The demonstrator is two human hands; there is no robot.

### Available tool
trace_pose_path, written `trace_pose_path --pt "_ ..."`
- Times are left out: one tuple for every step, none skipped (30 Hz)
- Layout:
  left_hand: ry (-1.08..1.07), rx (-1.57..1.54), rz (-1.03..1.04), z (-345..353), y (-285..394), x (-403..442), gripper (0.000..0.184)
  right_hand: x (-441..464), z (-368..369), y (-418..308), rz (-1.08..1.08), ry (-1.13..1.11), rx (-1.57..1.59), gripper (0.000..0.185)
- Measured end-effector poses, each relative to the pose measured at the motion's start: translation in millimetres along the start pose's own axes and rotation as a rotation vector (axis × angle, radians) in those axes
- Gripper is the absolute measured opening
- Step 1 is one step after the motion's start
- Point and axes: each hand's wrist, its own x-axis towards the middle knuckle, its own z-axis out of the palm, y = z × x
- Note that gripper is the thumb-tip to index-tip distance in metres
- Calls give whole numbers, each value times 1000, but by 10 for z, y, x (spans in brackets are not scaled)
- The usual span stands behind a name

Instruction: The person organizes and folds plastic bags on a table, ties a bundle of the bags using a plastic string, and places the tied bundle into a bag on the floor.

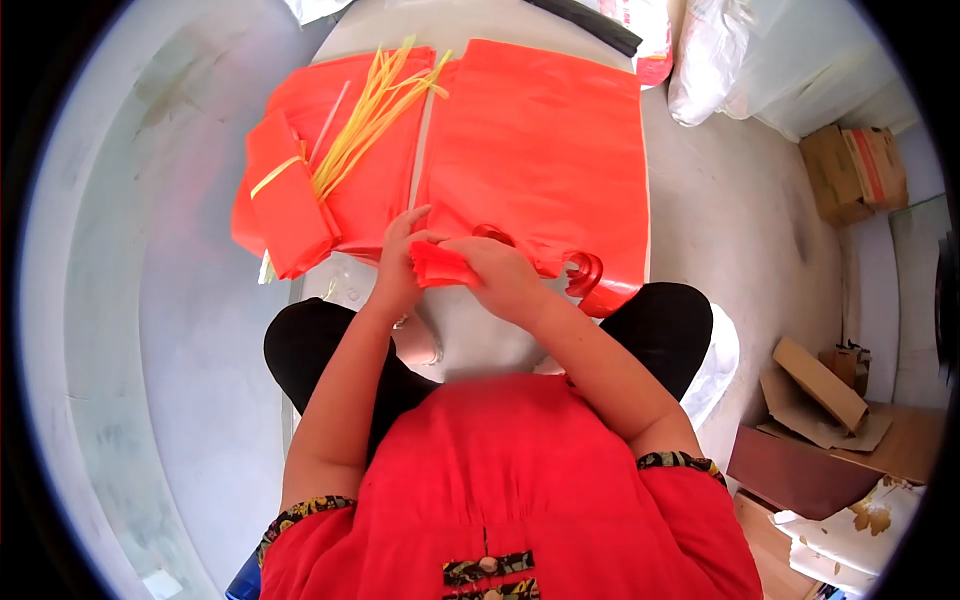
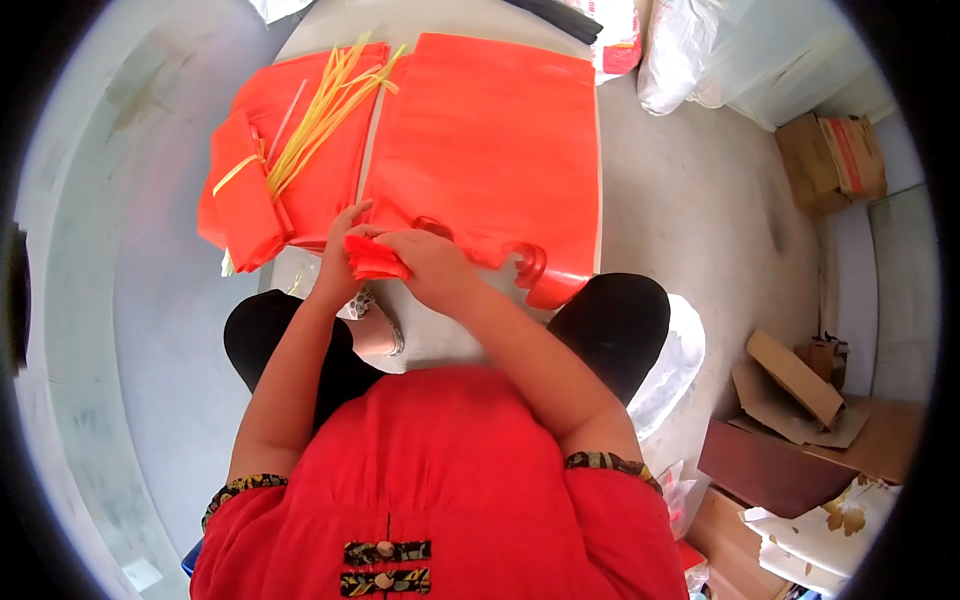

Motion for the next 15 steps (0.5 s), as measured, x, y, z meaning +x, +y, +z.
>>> trace_pose_path --pt "-8 59 41 5 -36 26 40 -5 -70 -10 -26 -3 -61 36" --pt "-15 119 82 17 -70 48 37 -15 -176 -5 -54 -8 -121 38" --pt "-28 115 106 18 -73 70 39 -40 -290 -12 -83 -15 -181 41" --pt "-38 111 128 -11 -29 99 40 -108 -446 -61 81 -53 -147 54" --pt "-57 37 94 -46 26 132 40 -202 -626 -66 242 -94 -114 67" --pt "-73 -37 59 -89 108 170 40 -332 -786 81 268 -24 -133 73" --pt "-104 -181 -25 -148 338 271 38 -470 -910 246 294 53 -153 79" --pt "-114 -283 -98 -149 380 322 36 -559 -962 348 281 36 -221 81" --pt "-116 -385 -173 -150 421 373 34 -636 -1005 418 268 20 -289 82" --pt "-97 -445 -236 -116 393 403 31 -698 -1006 485 256 3 -356 84" --pt "-81 -505 -298 -86 373 441 29 -747 -973 554 210 -10 -469 84" --pt "-78 -501 -314 -70 367 494 26 -770 -950 604 161 -23 -583 83" --pt "-74 -497 -329 -65 364 553 24 -782 -927 658 111 -36 -696 83" --pt "-70 -491 -344 -63 374 607 21 -784 -893 726 98 13 -703 82" --pt "-58 -494 -325 -66 431 660 21 -755 -853 762 84 62 -709 81"
